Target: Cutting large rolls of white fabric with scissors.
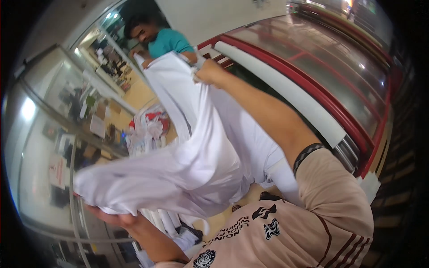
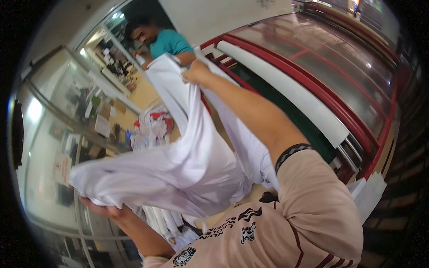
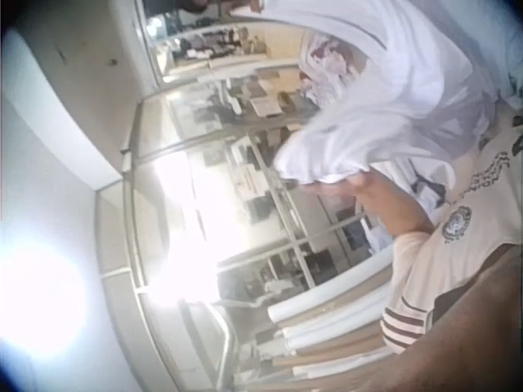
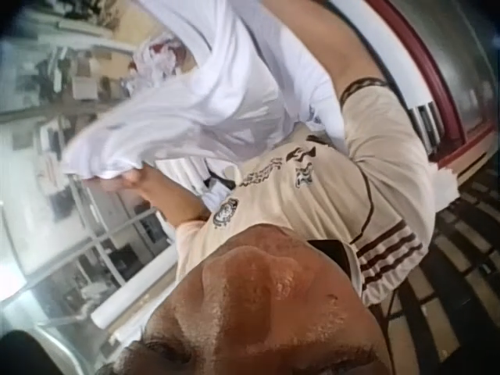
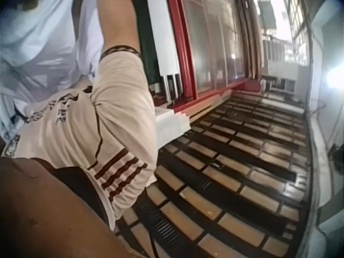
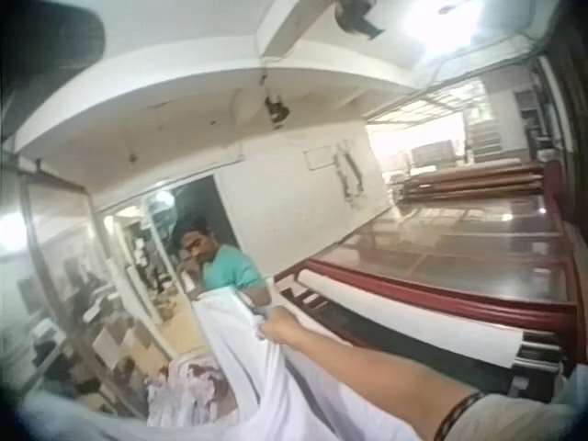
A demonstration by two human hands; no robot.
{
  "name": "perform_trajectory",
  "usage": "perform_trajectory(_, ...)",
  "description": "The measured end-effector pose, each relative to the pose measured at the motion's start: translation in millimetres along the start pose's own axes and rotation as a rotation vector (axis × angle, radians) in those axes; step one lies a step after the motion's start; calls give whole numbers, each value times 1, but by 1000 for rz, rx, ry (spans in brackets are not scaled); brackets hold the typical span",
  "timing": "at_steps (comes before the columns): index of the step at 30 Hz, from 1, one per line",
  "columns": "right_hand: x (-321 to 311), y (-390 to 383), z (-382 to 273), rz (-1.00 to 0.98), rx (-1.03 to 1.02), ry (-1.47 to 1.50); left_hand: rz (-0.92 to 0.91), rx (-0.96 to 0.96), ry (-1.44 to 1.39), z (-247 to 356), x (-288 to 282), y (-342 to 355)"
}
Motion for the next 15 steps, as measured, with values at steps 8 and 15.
perform_trajectory(8,-96,66,-39,-229,-103,-419,-79,98,-575,141,226,178)
perform_trajectory(15,-248,95,-30,-39,-358,-411,-212,137,-663,225,372,213)
Point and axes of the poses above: each hand's wrist, its own y-axis towards the middle knuckle, its own x-axis out of the palm, z = x × y, the point moved 7 cm from there along y, towards the middle knuckle
